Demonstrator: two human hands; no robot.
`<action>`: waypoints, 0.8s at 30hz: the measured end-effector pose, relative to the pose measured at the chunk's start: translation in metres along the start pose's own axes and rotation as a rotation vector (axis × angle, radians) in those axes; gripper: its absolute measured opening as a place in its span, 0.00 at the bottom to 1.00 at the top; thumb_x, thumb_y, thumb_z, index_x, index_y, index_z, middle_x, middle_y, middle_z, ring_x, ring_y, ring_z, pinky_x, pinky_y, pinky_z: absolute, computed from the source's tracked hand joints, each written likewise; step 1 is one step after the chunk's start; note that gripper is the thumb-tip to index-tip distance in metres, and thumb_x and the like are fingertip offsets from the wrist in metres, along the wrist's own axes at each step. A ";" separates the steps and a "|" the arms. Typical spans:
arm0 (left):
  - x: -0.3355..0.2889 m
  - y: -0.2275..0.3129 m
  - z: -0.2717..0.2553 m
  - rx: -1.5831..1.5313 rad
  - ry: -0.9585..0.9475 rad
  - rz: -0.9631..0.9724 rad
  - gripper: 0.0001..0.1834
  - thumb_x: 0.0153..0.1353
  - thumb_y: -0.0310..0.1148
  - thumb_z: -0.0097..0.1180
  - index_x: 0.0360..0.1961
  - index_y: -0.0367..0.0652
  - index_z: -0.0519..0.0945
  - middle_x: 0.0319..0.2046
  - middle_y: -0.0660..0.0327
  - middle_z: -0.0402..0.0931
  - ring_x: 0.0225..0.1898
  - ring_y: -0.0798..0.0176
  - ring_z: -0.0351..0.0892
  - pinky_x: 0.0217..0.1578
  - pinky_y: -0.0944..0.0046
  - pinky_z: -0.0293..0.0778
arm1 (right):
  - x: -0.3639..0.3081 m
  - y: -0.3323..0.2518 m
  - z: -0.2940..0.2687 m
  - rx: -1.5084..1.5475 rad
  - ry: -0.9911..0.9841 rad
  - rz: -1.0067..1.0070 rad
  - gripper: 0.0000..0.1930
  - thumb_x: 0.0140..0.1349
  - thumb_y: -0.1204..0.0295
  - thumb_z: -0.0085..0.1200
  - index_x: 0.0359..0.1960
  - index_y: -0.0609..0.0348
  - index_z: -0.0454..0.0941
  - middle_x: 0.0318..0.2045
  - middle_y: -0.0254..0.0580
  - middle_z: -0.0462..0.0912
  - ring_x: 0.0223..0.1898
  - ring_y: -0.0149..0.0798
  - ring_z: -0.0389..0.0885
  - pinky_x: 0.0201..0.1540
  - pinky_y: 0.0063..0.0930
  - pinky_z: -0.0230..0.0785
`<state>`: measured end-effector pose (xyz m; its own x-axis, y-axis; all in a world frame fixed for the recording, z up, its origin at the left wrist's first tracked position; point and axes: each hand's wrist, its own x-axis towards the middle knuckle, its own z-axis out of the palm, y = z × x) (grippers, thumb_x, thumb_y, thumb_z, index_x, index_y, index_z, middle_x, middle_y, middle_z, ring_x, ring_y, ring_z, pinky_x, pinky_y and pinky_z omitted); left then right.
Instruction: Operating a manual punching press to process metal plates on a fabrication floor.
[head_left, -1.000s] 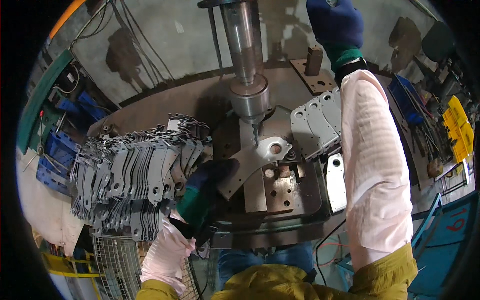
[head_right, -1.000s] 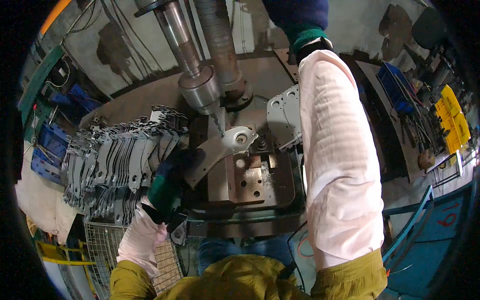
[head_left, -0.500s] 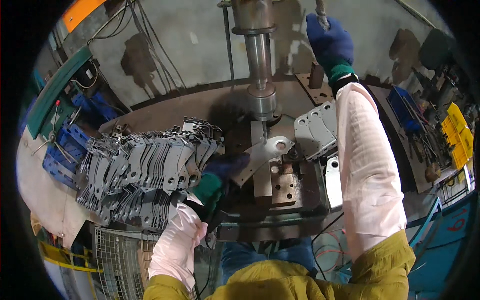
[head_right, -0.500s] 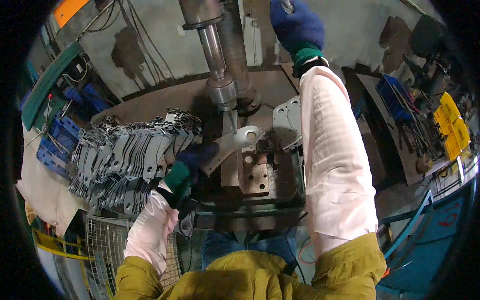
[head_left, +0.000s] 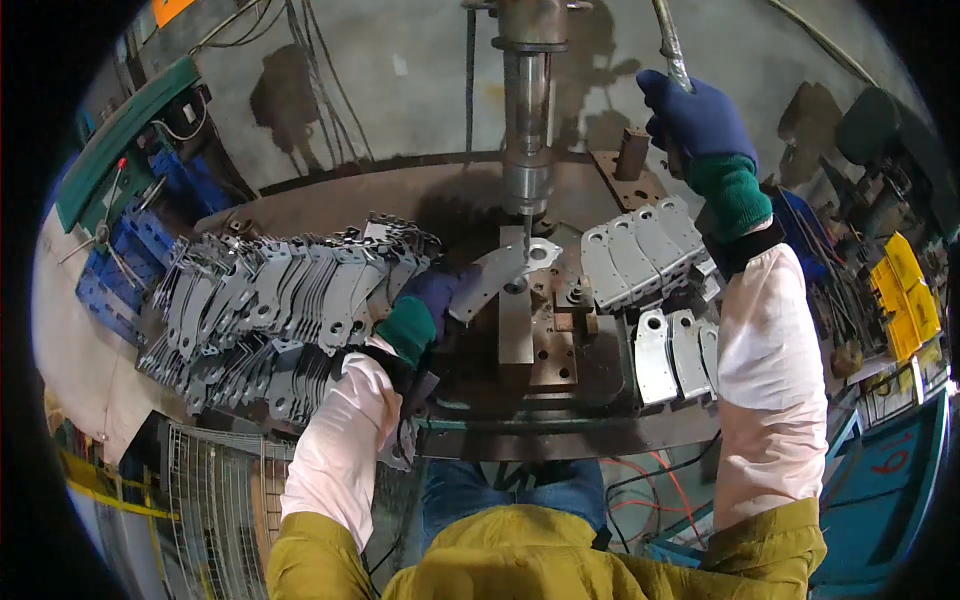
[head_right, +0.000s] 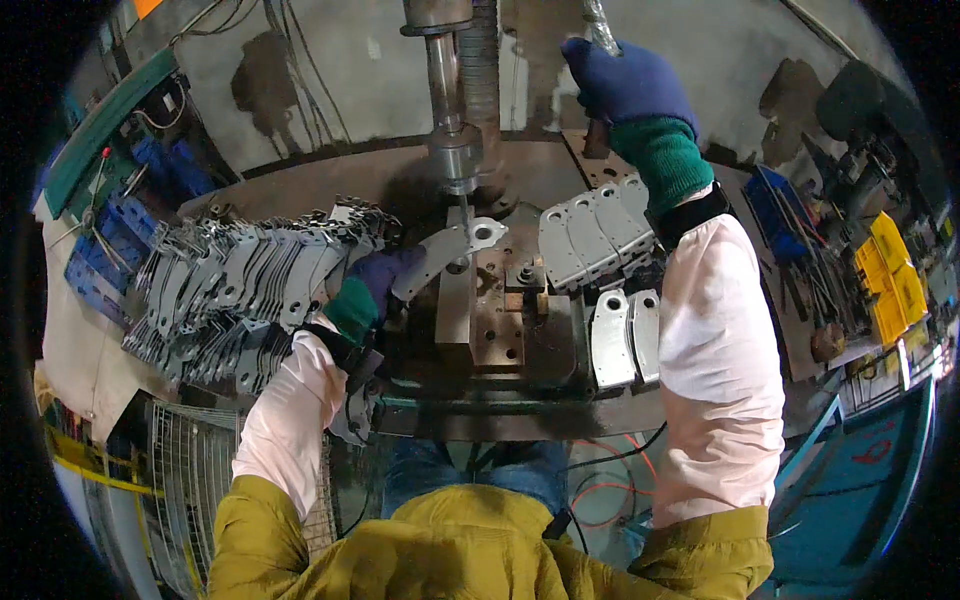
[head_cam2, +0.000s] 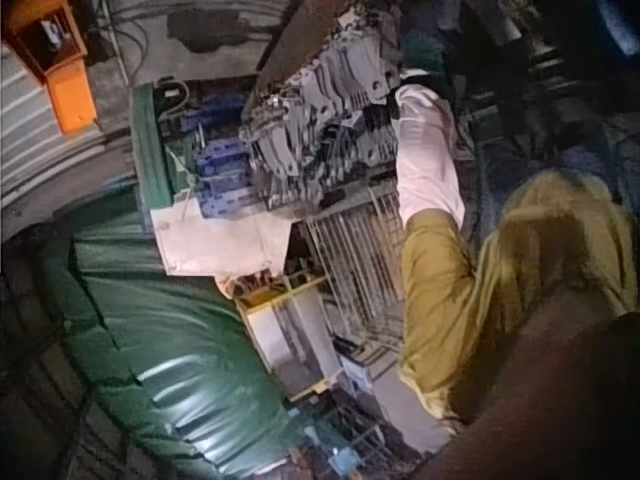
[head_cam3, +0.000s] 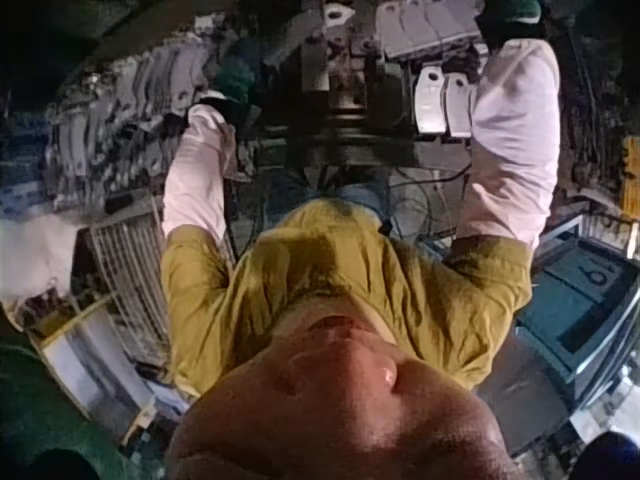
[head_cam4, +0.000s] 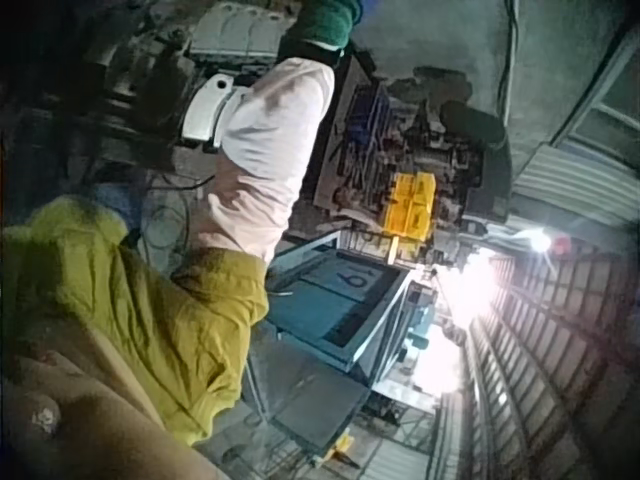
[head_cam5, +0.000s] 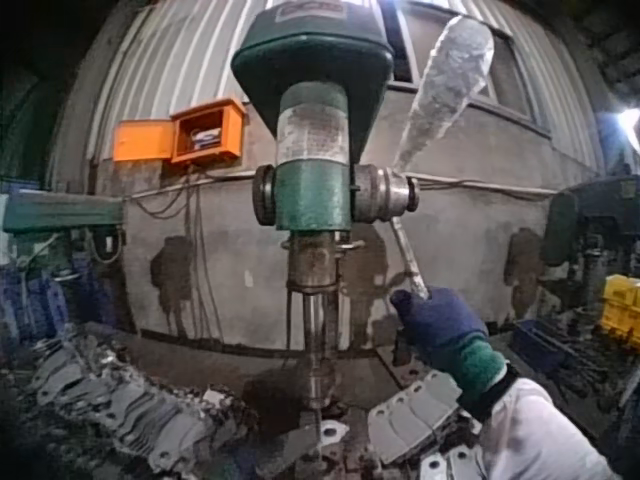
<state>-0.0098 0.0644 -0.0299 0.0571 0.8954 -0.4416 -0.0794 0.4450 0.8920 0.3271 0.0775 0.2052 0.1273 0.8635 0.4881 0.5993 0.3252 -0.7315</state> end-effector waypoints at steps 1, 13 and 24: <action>0.003 -0.003 -0.005 0.024 -0.011 0.045 0.25 0.62 0.55 0.65 0.36 0.39 0.86 0.30 0.58 0.84 0.29 0.61 0.83 0.33 0.58 0.78 | 0.001 -0.001 0.002 -0.049 0.022 -0.016 0.31 0.65 0.39 0.51 0.29 0.60 0.80 0.21 0.43 0.82 0.24 0.41 0.82 0.33 0.38 0.72; -0.023 0.009 -0.004 0.194 -0.068 0.228 0.25 0.65 0.51 0.63 0.48 0.38 0.83 0.30 0.61 0.83 0.29 0.62 0.83 0.36 0.60 0.79 | 0.033 0.024 0.029 -0.166 0.236 -0.039 0.33 0.63 0.36 0.48 0.48 0.53 0.83 0.39 0.58 0.85 0.45 0.64 0.82 0.48 0.49 0.74; 0.024 -0.003 -0.028 0.937 -0.201 0.594 0.25 0.61 0.41 0.64 0.59 0.48 0.80 0.48 0.52 0.83 0.45 0.46 0.82 0.50 0.55 0.76 | 0.057 0.044 0.023 -0.008 0.241 -0.097 0.25 0.63 0.46 0.59 0.36 0.61 0.84 0.25 0.39 0.85 0.27 0.32 0.81 0.33 0.32 0.73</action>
<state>-0.0365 0.0853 -0.0463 0.4248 0.9050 0.0248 0.6266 -0.3136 0.7134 0.3427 0.1502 0.1902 0.2535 0.7111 0.6558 0.6236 0.3981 -0.6728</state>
